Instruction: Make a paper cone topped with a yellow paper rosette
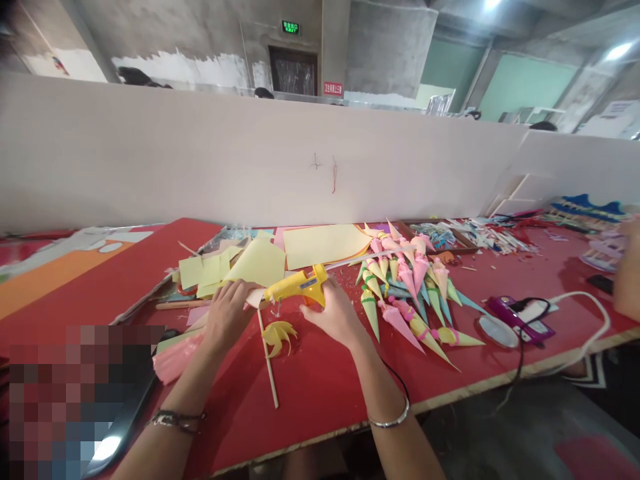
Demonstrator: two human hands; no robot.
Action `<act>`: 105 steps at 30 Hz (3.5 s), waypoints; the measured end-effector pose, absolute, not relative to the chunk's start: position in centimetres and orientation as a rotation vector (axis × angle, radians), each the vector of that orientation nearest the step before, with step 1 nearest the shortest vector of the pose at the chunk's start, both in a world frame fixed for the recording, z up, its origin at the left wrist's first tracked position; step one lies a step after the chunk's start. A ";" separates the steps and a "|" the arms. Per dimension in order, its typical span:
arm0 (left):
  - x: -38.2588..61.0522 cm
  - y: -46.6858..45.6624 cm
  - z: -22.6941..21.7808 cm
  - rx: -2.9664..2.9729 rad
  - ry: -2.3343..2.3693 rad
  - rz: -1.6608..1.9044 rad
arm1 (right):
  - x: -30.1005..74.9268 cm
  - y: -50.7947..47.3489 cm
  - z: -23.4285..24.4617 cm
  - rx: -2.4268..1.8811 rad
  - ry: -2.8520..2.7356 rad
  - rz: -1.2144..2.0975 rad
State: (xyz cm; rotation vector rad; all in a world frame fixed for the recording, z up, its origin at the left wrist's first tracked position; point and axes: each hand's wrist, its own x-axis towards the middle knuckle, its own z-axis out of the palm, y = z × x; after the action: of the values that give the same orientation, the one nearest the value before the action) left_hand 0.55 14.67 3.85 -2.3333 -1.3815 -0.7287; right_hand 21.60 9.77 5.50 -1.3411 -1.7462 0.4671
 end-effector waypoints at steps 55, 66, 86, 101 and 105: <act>1.2 14.2 4.5 -2.776 -1.728 -0.680 | 22.9 9.8 5.1 -1.513 -2.009 0.242; 1.4 14.2 4.6 -2.764 -1.809 -0.514 | 23.0 10.6 4.3 -1.733 -2.014 -0.138; 1.2 14.2 4.7 -2.815 -1.798 -0.622 | 23.0 10.1 4.8 -1.553 -2.024 0.267; 1.0 14.5 4.2 -2.839 -1.807 -0.540 | 22.3 11.0 3.9 -1.639 -1.853 0.023; 0.6 14.8 4.2 -2.771 -1.854 -0.523 | 23.4 11.8 3.6 -1.582 -1.683 -0.014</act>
State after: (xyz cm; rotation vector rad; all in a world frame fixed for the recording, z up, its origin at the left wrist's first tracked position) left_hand 0.64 14.75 4.19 -2.7714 -1.8539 -0.5235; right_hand 23.40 11.83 3.60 -1.5818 -1.6831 -0.0136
